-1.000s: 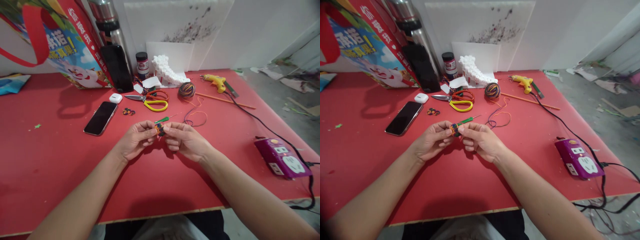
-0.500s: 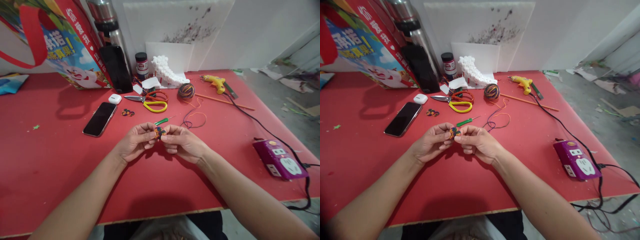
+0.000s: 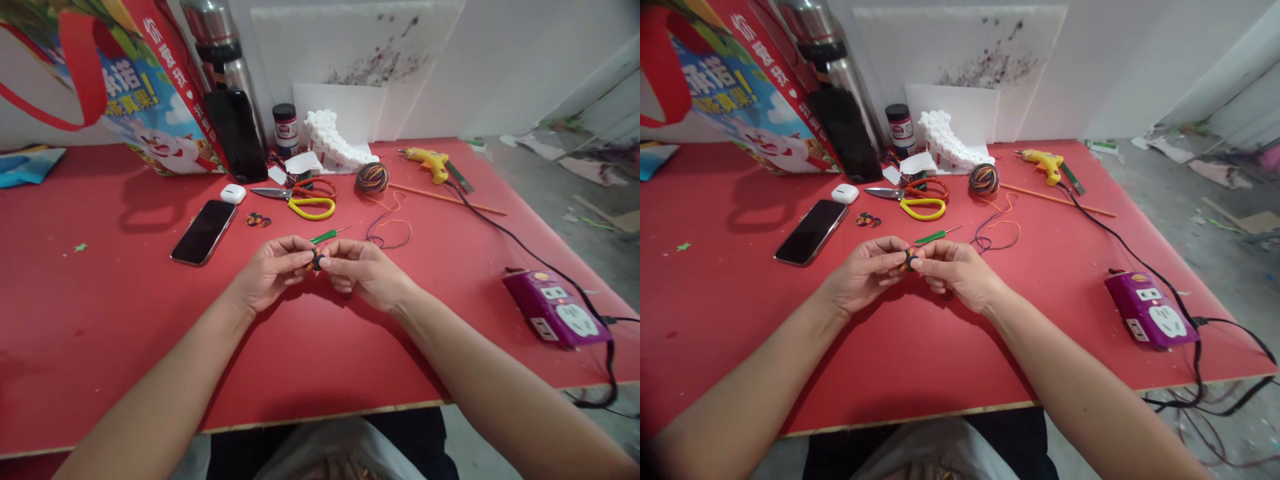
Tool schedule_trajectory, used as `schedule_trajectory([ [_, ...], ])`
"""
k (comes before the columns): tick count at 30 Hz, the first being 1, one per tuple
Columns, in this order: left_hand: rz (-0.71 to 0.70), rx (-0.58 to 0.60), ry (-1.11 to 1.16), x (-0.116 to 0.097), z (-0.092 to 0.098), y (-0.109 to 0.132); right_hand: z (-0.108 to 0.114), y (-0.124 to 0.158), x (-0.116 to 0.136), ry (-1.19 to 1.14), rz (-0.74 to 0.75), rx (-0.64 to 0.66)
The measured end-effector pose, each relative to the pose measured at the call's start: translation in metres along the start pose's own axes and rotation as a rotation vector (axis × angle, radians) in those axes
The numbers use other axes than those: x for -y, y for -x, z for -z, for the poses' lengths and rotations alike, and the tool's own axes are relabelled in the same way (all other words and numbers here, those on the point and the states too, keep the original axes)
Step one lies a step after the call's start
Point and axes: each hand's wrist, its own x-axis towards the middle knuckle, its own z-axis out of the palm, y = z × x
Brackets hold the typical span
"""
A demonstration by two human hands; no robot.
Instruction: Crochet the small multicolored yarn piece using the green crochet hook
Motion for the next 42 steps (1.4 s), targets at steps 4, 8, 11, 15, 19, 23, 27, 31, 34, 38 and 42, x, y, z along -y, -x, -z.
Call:
schedule_trajectory([
  [4,0.005,-0.004,-0.005,-0.001,0.001,0.0,0.002,0.0,0.001,0.013,0.043,0.019],
  [8,0.037,0.0,-0.031,-0.002,0.002,0.0,0.002,0.0,0.002,0.033,0.073,0.002],
  [11,0.073,0.013,-0.038,-0.002,0.004,0.0,0.001,0.001,0.002,0.046,0.057,0.008],
  [15,0.102,0.042,-0.049,-0.002,0.005,0.001,0.0,0.003,0.003,0.019,0.018,0.021],
  [19,0.091,0.057,-0.049,-0.001,0.006,0.001,-0.001,0.002,0.004,-0.009,-0.009,0.019],
  [23,0.072,0.076,-0.042,0.002,0.008,-0.001,-0.002,0.0,0.006,-0.072,-0.002,0.021],
  [27,0.027,0.075,-0.033,0.004,0.007,-0.001,-0.002,0.0,0.005,-0.066,0.047,0.021],
  [31,-0.01,0.072,0.002,0.003,0.004,0.0,0.002,0.0,0.002,0.072,0.149,0.006],
  [34,-0.022,0.064,0.016,0.003,0.002,0.0,0.003,0.001,0.0,0.25,0.258,-0.035],
  [38,-0.033,0.032,0.003,0.004,0.0,-0.002,0.003,0.0,-0.003,0.398,0.337,-0.055],
  [42,-0.046,0.003,-0.022,0.005,-0.002,-0.002,0.001,0.003,-0.006,0.497,0.397,-0.081],
])
